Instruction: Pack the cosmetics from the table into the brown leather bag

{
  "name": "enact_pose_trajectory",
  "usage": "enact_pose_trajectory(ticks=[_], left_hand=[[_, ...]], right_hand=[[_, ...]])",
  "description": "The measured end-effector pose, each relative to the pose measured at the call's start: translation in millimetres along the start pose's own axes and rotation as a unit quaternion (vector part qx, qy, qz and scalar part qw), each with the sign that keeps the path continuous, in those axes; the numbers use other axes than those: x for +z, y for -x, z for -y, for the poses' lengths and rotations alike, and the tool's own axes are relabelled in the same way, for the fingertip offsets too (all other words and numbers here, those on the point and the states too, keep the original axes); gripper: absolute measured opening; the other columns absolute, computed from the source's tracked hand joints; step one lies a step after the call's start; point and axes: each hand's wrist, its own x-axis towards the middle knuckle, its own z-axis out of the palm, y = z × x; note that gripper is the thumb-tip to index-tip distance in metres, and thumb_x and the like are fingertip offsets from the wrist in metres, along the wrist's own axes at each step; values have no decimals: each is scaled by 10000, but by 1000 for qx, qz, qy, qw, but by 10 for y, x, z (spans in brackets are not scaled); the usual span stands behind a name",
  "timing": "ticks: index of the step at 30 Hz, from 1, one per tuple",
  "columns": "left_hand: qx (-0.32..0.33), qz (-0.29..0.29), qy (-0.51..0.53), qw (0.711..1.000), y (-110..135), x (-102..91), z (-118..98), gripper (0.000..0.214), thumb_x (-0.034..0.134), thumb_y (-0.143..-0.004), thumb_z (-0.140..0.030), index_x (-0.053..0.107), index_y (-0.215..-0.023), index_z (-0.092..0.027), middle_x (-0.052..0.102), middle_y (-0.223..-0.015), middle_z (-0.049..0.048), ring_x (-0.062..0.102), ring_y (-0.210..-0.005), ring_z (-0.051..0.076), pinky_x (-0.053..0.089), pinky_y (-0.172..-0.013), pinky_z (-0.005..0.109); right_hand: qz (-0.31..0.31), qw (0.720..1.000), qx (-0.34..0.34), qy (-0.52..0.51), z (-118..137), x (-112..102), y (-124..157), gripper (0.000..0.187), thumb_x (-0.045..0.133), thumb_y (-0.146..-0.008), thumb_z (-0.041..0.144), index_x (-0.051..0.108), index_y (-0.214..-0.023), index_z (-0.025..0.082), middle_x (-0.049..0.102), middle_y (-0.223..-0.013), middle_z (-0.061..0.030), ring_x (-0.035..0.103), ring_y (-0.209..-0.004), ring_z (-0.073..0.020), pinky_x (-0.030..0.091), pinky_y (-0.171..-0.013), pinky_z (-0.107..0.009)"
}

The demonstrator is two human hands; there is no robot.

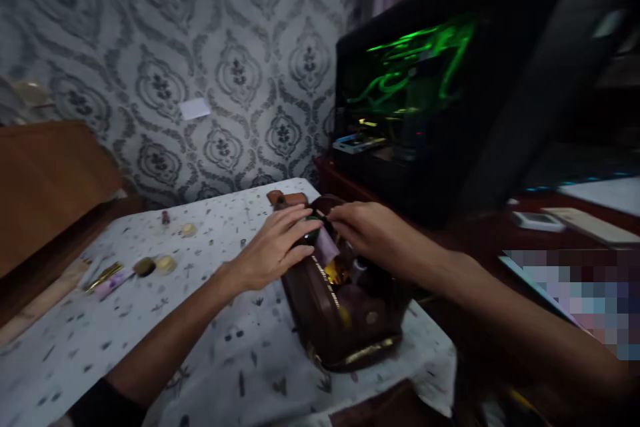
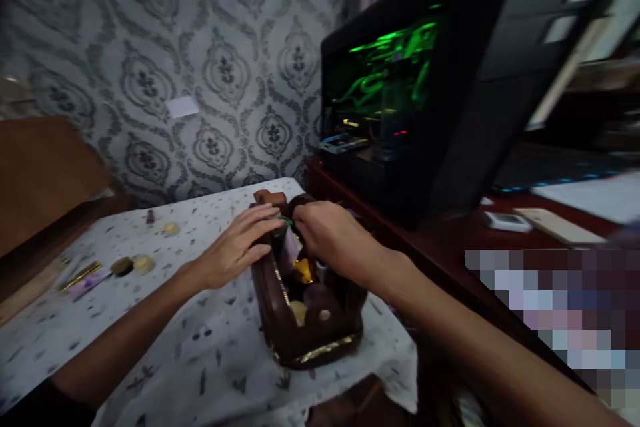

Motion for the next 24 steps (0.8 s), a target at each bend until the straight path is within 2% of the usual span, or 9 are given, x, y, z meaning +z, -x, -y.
enact_pose_trajectory(ticks=[4,9,11,14,17,20,22,24], left_hand=[[-62,-43,-19,997,399,54,164,462,323,-1022,-437,358,-1444,-253,394,-1526,125,283,-1458,255,289,-1186,483],[-158,-13,-99,982,1000,101,599,421,353,-1017,-421,414,-1385,-224,420,-1503,150,323,-1438,272,312,-1159,508],[-216,0,-140,966,1228,89,800,412,381,-1010,-414,445,-1358,-203,438,-1494,147,317,-1443,270,288,-1173,495],[-318,4,-196,927,1550,31,1081,392,422,-996,-384,481,-1324,-179,431,-1502,159,304,-1450,286,229,-1191,521],[-381,-19,-224,897,1836,-50,1306,380,414,-992,-354,489,-1305,-152,401,-1511,210,290,-1450,341,210,-1166,607],[-422,-40,-241,873,2071,-84,1459,405,411,-988,-341,482,-1312,-109,373,-1513,259,268,-1453,377,217,-1145,642],[-434,-45,-243,866,2196,-54,1525,433,410,-985,-339,486,-1312,-65,378,-1497,289,288,-1442,390,245,-1141,628],[-436,-47,-241,866,2296,12,1576,443,423,-980,-343,498,-1311,-58,415,-1479,276,320,-1431,377,287,-1144,580]], right_hand=[[-72,996,-38,-30,145,14,96,282,416,-951,209,696,-923,199,708,-994,-117,660,-923,-233,496,-821,-343],[-145,978,-124,-84,536,121,217,301,402,-968,274,700,-928,257,698,-1087,-116,636,-1058,-260,510,-933,-421],[-160,968,-161,-110,736,203,255,281,418,-960,261,699,-965,267,691,-1116,-115,618,-1113,-264,504,-972,-443],[-133,958,-206,-150,1063,351,304,274,431,-943,189,694,-981,253,687,-1115,-119,601,-1150,-256,530,-960,-418],[-99,948,-229,-198,1363,554,309,292,443,-904,82,691,-947,231,694,-1073,-105,601,-1146,-234,546,-941,-360],[-77,935,-232,-256,1560,844,226,268,489,-880,35,687,-907,213,704,-1004,-72,629,-1068,-202,539,-936,-314],[-78,929,-218,-290,1630,1087,117,233,503,-889,46,682,-901,194,702,-981,-69,643,-1002,-195,540,-913,-319],[-83,922,-217,-310,1676,1355,-18,206,511,-891,65,681,-903,181,701,-920,-69,654,-920,-200,546,-861,-334]])
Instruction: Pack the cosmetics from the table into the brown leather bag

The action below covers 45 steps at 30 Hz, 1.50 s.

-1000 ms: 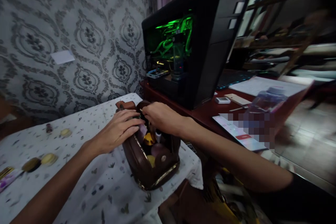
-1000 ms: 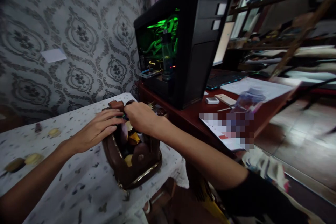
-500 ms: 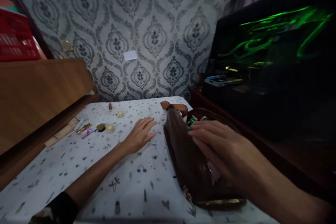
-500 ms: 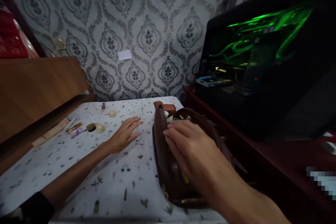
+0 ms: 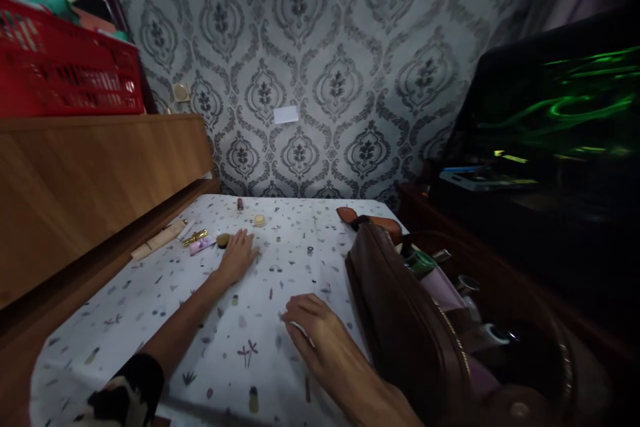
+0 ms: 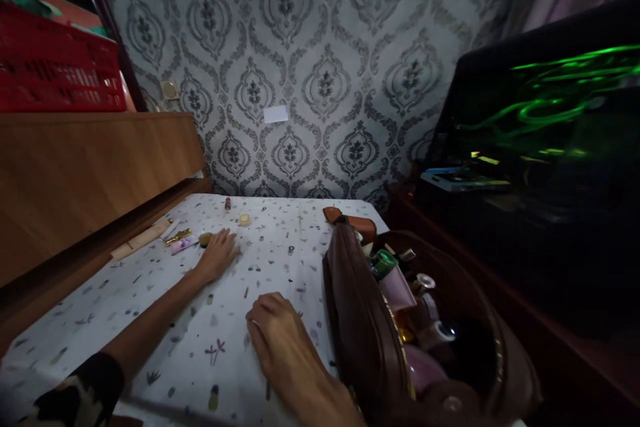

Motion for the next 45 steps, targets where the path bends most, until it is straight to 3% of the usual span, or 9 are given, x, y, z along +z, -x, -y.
enact_pose_trajectory(ticks=[6,14,21,25,28,31,35,39,45], left_hand=[[6,-30,13,999,73,235,122,432,405,-990,-374,499,-1347,-150,481,-1473,157,349,-1431,295,335,-1151,492],[-6,-81,9,997,74,238,215,438,354,-1008,-400,492,-1367,-188,500,-1473,101,345,-1439,230,290,-1179,462],[-167,-146,-41,974,100,-4,718,468,343,-998,-373,496,-1359,-116,422,-1511,191,274,-1460,318,141,-1189,583],[-251,-159,-52,953,176,-50,949,480,385,-980,-407,536,-1305,-88,493,-1431,242,368,-1386,391,237,-1118,641],[-252,-156,-37,954,202,-63,990,416,345,-998,-391,607,-1215,-151,648,-1246,160,570,-1184,300,420,-1033,470],[-242,-168,-20,955,188,-89,1000,415,288,-1017,-378,641,-1141,-197,698,-1111,90,619,-1054,240,474,-954,364],[-262,-201,-18,944,160,-89,1110,394,334,-1005,-374,627,-1174,-171,633,-1243,120,537,-1202,264,400,-1062,398],[-327,-222,-13,918,141,-36,1316,407,332,-1012,-329,587,-1250,-119,559,-1334,184,464,-1306,298,370,-1094,476],[-369,-192,-4,910,73,-22,1519,366,575,-947,-386,578,-1236,-162,565,-1328,107,541,-1224,269,434,-1034,525]], right_hand=[[-13,999,39,-22,-376,617,-245,191,520,-880,100,689,-945,159,711,-903,-86,667,-891,-217,529,-819,-325],[-17,984,155,-91,-609,1016,-448,255,454,-903,178,701,-953,146,719,-920,-111,671,-888,-256,526,-825,-388],[-48,991,77,-99,-718,1081,-285,252,431,-897,160,674,-955,135,685,-906,-123,653,-852,-240,535,-764,-369],[-44,989,94,-103,-695,1073,-294,249,427,-905,166,671,-946,143,678,-898,-114,651,-846,-237,535,-758,-371],[-39,988,98,-110,-695,1064,-305,252,428,-908,178,674,-946,144,678,-899,-113,654,-850,-235,536,-761,-370],[-35,988,95,-114,-710,1054,-305,257,425,-908,187,675,-952,144,683,-896,-112,656,-845,-233,537,-756,-365],[-30,988,99,-112,-717,1036,-307,259,430,-902,188,680,-949,144,691,-902,-116,659,-847,-236,538,-753,-361],[-24,988,109,-110,-713,1027,-317,250,445,-894,185,690,-936,157,695,-889,-107,658,-831,-234,536,-738,-351],[-38,988,100,-107,-745,1062,-316,244,464,-869,148,700,-928,167,699,-866,-89,657,-832,-221,527,-755,-329]])
